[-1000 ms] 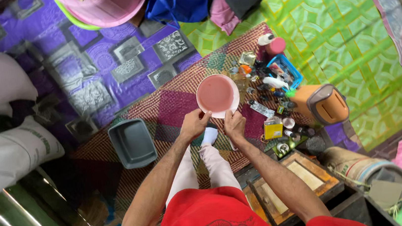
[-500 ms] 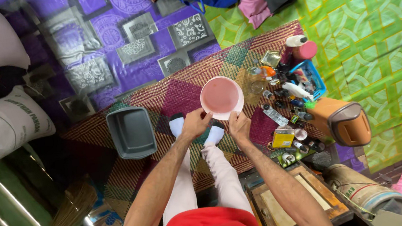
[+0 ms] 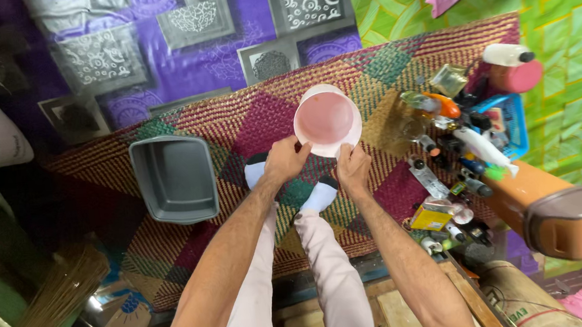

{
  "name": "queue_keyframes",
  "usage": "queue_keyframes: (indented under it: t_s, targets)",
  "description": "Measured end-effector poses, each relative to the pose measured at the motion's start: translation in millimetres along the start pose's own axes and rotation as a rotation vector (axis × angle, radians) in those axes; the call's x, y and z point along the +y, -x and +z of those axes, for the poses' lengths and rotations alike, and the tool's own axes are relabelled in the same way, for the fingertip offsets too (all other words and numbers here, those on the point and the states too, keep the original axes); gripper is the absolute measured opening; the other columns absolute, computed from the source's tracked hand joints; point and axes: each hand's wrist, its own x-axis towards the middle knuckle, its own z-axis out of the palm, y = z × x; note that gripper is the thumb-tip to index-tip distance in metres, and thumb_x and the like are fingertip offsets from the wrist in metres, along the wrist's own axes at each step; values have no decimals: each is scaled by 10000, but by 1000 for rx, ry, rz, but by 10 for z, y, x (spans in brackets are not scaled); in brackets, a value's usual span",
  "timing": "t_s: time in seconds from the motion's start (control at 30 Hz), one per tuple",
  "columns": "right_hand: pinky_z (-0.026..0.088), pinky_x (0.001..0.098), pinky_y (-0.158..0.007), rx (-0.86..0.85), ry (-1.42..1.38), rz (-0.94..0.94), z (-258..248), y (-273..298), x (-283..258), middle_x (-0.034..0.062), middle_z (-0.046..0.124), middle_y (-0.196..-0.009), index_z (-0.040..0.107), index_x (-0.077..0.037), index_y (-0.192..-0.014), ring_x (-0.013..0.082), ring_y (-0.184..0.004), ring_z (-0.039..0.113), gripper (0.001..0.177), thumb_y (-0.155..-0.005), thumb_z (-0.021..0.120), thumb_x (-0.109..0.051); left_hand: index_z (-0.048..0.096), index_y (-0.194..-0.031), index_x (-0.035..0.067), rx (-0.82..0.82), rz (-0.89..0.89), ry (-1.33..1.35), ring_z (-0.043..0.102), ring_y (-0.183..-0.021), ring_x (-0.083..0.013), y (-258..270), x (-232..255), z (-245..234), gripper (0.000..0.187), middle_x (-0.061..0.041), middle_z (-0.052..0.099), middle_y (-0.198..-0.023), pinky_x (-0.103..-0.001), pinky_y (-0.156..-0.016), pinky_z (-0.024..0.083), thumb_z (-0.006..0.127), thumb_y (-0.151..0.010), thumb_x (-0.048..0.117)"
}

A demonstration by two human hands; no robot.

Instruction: The person cleans the interior of a wooden cabinet using a brush and a cloth. They repeatedly dip the brush into a container and scrub the shelves and sides of the cabinet.

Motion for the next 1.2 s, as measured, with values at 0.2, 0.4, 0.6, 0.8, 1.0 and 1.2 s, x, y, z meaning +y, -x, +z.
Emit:
queue_keyframes:
  t_s: [0.2, 0.4, 0.6, 0.8, 1.0, 1.2]
  targets:
    - [479, 582, -665, -6, -4, 17, 715, -387, 391, 340, 646, -775, 650, 106, -834, 513, -742, 669, 436, -985, 509, -277, 725, -1022, -5, 16, 3, -5, 734, -887, -397, -609, -540, 158, 401, -225, 748, -925, -478, -816, 577, 673, -922, 380]
    - [496, 561, -666, -22, 3, -7, 1208, -647, 725, 334, 642, -775, 654, 99, -870, 499, -766, 680, 403, -988, 511, -258, 753, -1031, 34, 45, 20, 69, 744, -883, -373, -1063, -1047, 354, 346, -201, 758, -946, -449, -806, 586, 706, -894, 347]
    - [494, 530, -624, -40, -56, -33, 1526, -807, 960, 315, 646, -752, 644, 94, -844, 451, -687, 694, 376, -988, 506, -225, 756, -1022, 28, 35, -43, 66, 751, -878, -354, -1284, -1302, 492, 349, -194, 764, -936, -436, -817, 590, 706, -913, 355]
    - [495, 533, -625, -28, -39, -46, 1597, -869, 1057, 296, 643, -719, 632, 91, -824, 441, -661, 691, 373, -995, 518, -221, 753, -1043, 26, -10, -88, 5, 744, -869, -363, -1372, -1331, 510, 361, -208, 751, -909, -444, -816, 582, 722, -895, 354]
    - [513, 514, -684, -83, -44, -6, 1496, -862, 976, 295, 684, -804, 653, 101, -924, 430, -737, 715, 363, -986, 515, -229, 731, -1052, 14, -33, -92, 79, 756, -902, -336, -1338, -1243, 538, 368, -181, 764, -962, -429, -832, 587, 681, -948, 364]
    - [531, 516, -797, -196, 33, 56, 1331, -935, 754, 299, 709, -945, 682, 69, -1075, 450, -897, 706, 381, -963, 553, -271, 731, -1065, 48, -10, -114, 60, 757, -928, -301, -1243, -1102, 516, 345, -149, 773, -974, -426, -846, 579, 695, -911, 355]
